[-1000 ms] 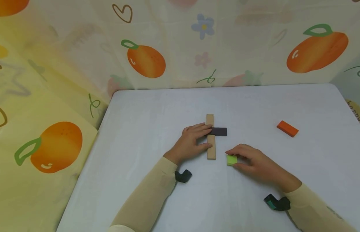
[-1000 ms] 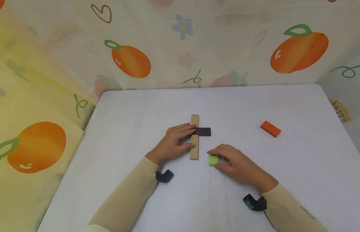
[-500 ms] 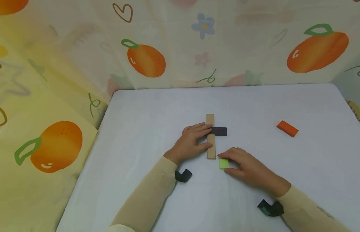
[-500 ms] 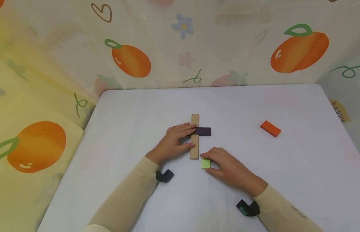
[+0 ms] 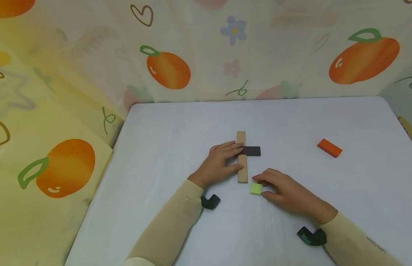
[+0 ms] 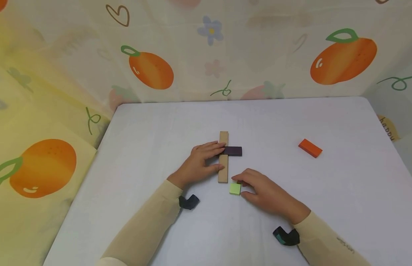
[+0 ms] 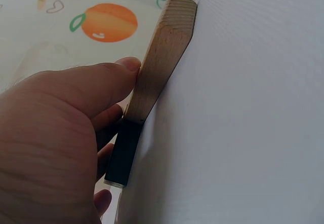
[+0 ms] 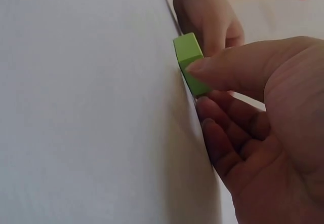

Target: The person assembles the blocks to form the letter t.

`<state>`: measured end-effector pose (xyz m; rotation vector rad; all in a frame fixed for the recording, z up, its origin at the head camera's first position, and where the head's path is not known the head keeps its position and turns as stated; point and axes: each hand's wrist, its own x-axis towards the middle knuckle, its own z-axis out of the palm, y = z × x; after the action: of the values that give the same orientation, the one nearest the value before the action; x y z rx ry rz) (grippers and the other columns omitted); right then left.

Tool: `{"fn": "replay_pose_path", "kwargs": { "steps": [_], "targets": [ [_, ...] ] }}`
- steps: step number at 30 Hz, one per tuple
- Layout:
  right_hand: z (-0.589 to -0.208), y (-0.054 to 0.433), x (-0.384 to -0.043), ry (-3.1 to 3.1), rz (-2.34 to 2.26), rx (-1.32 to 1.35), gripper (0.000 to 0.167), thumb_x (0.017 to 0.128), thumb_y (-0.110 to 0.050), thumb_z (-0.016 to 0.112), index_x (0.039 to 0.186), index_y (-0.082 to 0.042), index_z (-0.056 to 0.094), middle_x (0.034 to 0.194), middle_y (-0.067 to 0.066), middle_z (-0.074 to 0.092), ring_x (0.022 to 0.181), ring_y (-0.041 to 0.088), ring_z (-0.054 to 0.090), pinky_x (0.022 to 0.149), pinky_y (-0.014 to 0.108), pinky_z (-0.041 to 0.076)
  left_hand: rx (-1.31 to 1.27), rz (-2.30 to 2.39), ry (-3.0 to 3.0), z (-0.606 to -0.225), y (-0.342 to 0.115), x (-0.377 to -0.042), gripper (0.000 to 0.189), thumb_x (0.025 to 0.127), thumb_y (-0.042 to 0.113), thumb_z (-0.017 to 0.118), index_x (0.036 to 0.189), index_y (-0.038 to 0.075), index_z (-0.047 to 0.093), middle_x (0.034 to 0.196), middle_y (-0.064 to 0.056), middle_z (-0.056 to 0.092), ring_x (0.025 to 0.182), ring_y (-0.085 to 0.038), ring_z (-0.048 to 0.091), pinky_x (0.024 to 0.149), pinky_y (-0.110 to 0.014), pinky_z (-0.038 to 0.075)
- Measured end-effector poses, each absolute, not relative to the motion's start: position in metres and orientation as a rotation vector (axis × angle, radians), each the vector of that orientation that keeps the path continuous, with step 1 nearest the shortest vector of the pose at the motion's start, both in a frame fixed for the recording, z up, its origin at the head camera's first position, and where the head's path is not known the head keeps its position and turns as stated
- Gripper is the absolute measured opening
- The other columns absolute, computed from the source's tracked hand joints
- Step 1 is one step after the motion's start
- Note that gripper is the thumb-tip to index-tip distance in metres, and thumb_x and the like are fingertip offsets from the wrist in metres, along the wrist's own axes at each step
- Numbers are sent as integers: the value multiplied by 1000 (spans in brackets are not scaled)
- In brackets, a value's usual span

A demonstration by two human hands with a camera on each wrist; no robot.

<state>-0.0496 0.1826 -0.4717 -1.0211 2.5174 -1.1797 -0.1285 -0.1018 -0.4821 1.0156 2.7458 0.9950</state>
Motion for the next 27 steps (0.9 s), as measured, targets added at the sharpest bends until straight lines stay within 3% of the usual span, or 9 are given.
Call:
{"fn": "replay_pose_path", "kwargs": {
  "steps": [14,27],
  "targets": [
    [-469,166,-47,2554,-1129,-951,54,97,0,81,147,-3,62,117,-6,66,105,14,64,93,40,58,1013,989,2751,-484,-101,-129,60,102,33,82,154,10,63,164,3,52,157,-16,36,121,-52,26],
    [-469,157,-47,2549,-1162,-924,56,97,-2,83,148,-1,60,117,-5,66,104,15,63,91,38,57,1020,993,2754,-484,-101,-129,59,102,33,81,154,10,63,164,4,52,156,-16,37,121,-53,26]
  ]
}}
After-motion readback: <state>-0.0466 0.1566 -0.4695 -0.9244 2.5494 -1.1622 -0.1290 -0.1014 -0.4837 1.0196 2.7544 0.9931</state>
